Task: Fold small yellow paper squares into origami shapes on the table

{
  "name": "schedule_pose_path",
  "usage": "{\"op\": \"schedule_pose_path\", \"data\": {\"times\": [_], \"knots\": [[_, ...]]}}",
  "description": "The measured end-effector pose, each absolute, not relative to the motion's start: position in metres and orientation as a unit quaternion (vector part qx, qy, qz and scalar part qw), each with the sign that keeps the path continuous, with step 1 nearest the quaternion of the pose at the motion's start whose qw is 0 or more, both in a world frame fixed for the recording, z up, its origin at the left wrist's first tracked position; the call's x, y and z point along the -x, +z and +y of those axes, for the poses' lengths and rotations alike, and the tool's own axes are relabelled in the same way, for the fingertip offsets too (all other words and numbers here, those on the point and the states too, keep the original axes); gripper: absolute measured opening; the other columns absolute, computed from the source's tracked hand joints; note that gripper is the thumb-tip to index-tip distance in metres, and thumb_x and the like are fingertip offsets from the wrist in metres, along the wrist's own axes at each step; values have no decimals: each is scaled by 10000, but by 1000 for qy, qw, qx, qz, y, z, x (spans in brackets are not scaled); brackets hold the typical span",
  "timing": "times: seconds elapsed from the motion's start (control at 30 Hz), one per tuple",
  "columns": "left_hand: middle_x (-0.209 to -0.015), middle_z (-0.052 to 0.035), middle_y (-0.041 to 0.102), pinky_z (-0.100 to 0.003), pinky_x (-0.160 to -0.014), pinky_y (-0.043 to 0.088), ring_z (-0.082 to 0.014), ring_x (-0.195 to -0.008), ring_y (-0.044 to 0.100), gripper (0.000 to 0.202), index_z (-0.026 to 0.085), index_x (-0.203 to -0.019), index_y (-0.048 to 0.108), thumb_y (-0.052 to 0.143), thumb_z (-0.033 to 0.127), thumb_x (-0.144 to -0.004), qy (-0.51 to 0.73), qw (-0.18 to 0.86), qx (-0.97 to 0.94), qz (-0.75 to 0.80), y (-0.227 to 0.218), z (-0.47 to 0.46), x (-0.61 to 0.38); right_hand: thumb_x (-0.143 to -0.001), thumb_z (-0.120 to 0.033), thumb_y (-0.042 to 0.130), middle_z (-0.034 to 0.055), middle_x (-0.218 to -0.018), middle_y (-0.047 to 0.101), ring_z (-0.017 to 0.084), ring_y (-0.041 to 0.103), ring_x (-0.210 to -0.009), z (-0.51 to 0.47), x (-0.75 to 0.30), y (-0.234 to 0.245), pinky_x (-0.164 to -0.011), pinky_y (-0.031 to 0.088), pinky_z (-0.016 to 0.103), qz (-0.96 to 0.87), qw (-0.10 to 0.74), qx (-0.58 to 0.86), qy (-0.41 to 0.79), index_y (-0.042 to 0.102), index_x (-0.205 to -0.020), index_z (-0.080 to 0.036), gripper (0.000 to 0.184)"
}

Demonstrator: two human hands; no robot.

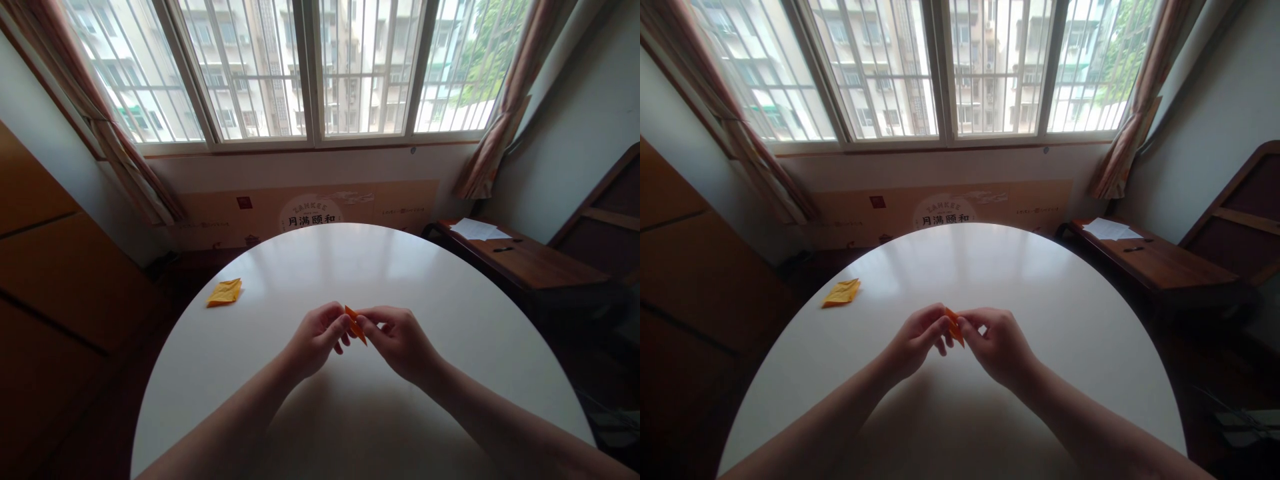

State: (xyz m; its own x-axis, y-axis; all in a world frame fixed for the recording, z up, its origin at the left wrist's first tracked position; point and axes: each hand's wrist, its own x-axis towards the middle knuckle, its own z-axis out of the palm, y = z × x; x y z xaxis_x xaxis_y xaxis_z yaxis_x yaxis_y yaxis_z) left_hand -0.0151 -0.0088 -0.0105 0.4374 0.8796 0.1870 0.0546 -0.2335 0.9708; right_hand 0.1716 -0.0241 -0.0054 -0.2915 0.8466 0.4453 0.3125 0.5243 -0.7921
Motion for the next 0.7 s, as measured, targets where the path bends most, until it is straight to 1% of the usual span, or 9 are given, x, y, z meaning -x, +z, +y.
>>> {"op": "schedule_pose_path", "data": {"times": [0.1,0.23,0.4,0.5,0.6,0.63,0.7], "knots": [[-735,-52,641,-237,-507,494,-148,-610,616,413,143,-832,597,551,546,-914,403,512,-677,343,-11,-9,15,-958,-286,535,34,-796,756,170,669,-678,-23,-172,-6,-539,474,234,-743,450,393,300,787,-992,-213,265],[-736,-47,647,-238,-516,493,-137,-594,609,378,150,-837,586,533,511,-933,400,494,-690,346,-11,-9,16,-956,-290,538,35,-798,756,170,670,-678,-23,-171,-6,-545,478,235,-744,447,397,300,788,-973,-208,264],[-768,-53,668,-253,-550,511,-141,-613,619,279,154,-866,581,532,419,-938,388,469,-709,355,-8,-10,17,-952,-263,539,24,-815,763,167,676,-696,-23,-172,-7,-561,484,234,-746,446,400,291,786,-1003,-230,254],[-762,-43,655,-251,-540,513,-153,-640,631,189,160,-854,559,560,343,-901,387,466,-704,371,-6,-11,17,-953,-270,545,22,-829,768,161,674,-689,-23,-173,-7,-583,492,240,-757,442,398,272,785,-977,-236,244],[-760,-37,665,-230,-494,496,-180,-688,654,83,179,-858,506,547,251,-845,389,495,-677,381,-6,-12,15,-942,-276,572,21,-815,755,158,658,-681,-23,-173,-7,-594,489,248,-771,434,403,235,778,-954,-240,210],[-765,-33,671,-223,-479,491,-180,-686,654,74,186,-868,488,535,218,-821,391,507,-667,381,-6,-12,15,-934,-272,585,19,-810,748,156,652,-678,-22,-173,-8,-594,486,250,-774,432,405,225,775,-960,-244,194],[-755,-13,670,-218,-462,491,-168,-655,641,146,196,-907,473,510,165,-769,400,519,-650,384,-7,-12,14,-921,-260,605,16,-809,736,152,641,-670,-22,-173,-8,-587,480,250,-776,433,405,216,770,-985,-254,177]]}}
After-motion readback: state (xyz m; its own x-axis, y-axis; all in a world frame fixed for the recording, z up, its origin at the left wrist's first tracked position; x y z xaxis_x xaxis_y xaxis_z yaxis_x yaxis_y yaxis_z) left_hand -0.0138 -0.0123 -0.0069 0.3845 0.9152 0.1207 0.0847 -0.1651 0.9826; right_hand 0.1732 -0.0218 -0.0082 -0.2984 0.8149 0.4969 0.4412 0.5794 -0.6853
